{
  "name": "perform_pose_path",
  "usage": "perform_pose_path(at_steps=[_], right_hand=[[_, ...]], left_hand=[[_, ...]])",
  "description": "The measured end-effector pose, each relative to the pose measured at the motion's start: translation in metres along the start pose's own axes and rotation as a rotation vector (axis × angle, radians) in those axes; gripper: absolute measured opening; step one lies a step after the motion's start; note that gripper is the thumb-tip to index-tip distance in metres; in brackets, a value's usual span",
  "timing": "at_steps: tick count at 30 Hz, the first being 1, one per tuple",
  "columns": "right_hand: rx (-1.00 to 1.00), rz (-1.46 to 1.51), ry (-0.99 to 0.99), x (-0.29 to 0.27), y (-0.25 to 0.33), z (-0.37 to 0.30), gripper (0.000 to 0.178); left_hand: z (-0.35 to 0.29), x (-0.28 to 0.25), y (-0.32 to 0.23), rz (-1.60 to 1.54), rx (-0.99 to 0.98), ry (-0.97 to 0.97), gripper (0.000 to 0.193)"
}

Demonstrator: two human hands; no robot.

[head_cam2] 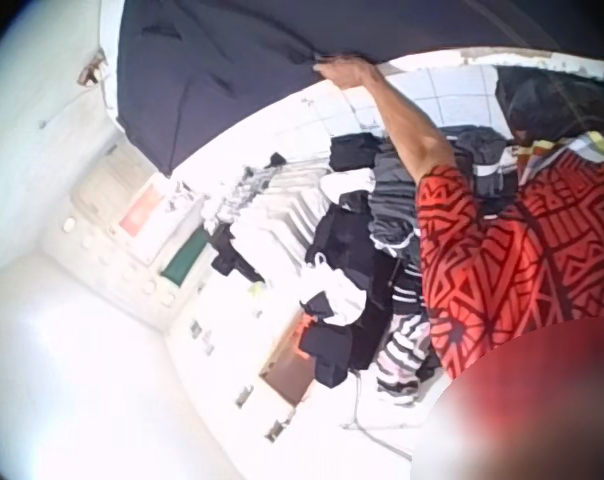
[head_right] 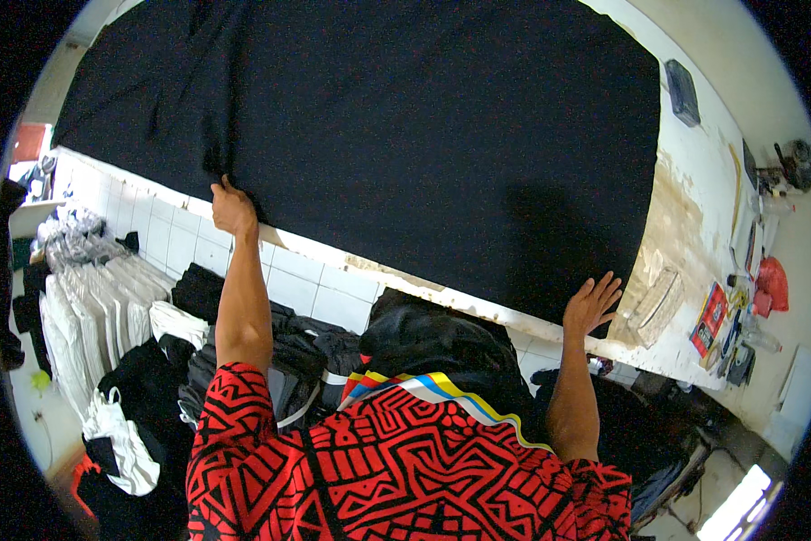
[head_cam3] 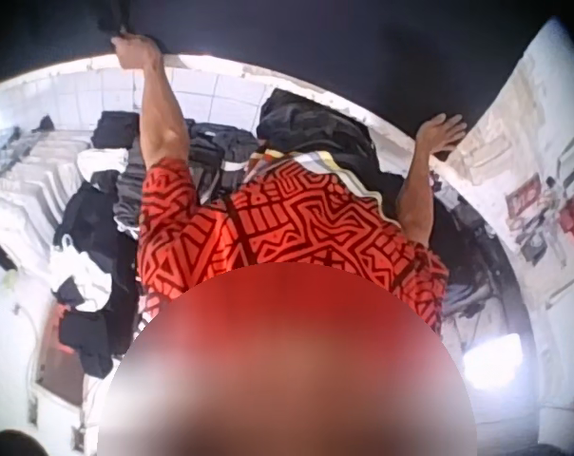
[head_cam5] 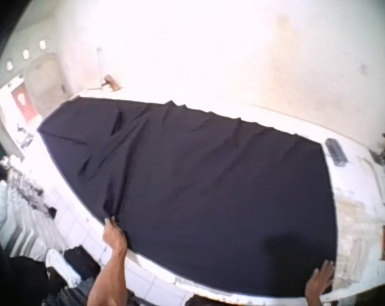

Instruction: The person lays a large black fabric on a white table, smooths it, and cuts a strip from the edge using shears. The person repeats this process with another piece of fabric.

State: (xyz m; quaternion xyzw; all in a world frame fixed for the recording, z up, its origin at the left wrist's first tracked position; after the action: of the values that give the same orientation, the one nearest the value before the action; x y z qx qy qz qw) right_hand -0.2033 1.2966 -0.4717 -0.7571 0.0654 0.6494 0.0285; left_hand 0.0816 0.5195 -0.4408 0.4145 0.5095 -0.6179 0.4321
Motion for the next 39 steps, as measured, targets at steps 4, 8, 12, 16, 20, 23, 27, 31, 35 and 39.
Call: perform_pose_path(at_steps=[4,8,12,16,20,23,27,31,35,39], right_hand=[[-0.052,-0.023,-0.046,0.000,-0.003,-0.007,0.065],[-0.097,-0.052,-0.110,-0.037,-0.040,0.028,0.063],[0.274,-0.056,-0.103,-0.108,-0.131,0.107,0.100],[0.428,0.157,0.154,-0.122,-0.178,0.151,0.119],[0.461,0.170,0.098,-0.115,-0.181,0.154,0.118],[0.439,0.196,0.073,-0.116,-0.179,0.151,0.116],[0.446,0.210,0.089,-0.129,-0.179,0.154,0.116],[0.390,0.304,0.109,-0.144,-0.155,0.134,0.116],[0.087,0.372,0.087,-0.152,-0.095,0.072,0.115],[-0.114,0.418,0.094,-0.138,-0.038,0.028,0.109]], left_hand=[[0.009,0.011,0.014,-0.020,-0.008,0.050,0.035],[-0.003,-0.007,-0.002,0.049,-0.151,0.026,0.034],[-0.104,-0.040,-0.103,0.030,0.229,-0.279,0.074],[-0.296,-0.028,-0.226,-0.106,1.076,0.248,0.065],[-0.427,-0.023,-0.251,0.010,1.419,0.729,0.069],[-0.449,-0.022,-0.250,0.233,1.408,0.783,0.068],[-0.479,-0.024,-0.281,0.150,1.615,0.780,0.068],[-0.550,-0.022,-0.335,0.056,1.915,0.822,0.066],[-0.573,-0.021,-0.378,-0.008,2.069,0.993,0.062],[-0.537,0.002,-0.459,-0.067,1.748,0.777,0.063]])
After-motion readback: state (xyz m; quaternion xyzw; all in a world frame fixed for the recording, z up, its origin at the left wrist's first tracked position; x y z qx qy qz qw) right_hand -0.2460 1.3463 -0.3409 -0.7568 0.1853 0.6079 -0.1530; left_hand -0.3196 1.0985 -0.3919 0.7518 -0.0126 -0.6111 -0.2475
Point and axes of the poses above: each hand's wrist, its own z-axis towards the middle knuckle, its own x-axis out of the palm, y = z × x, the point moved 4 cm from there along z, towards the middle knuckle, and after that the axes turned 10 degrees about y, right-handed, at the moved point
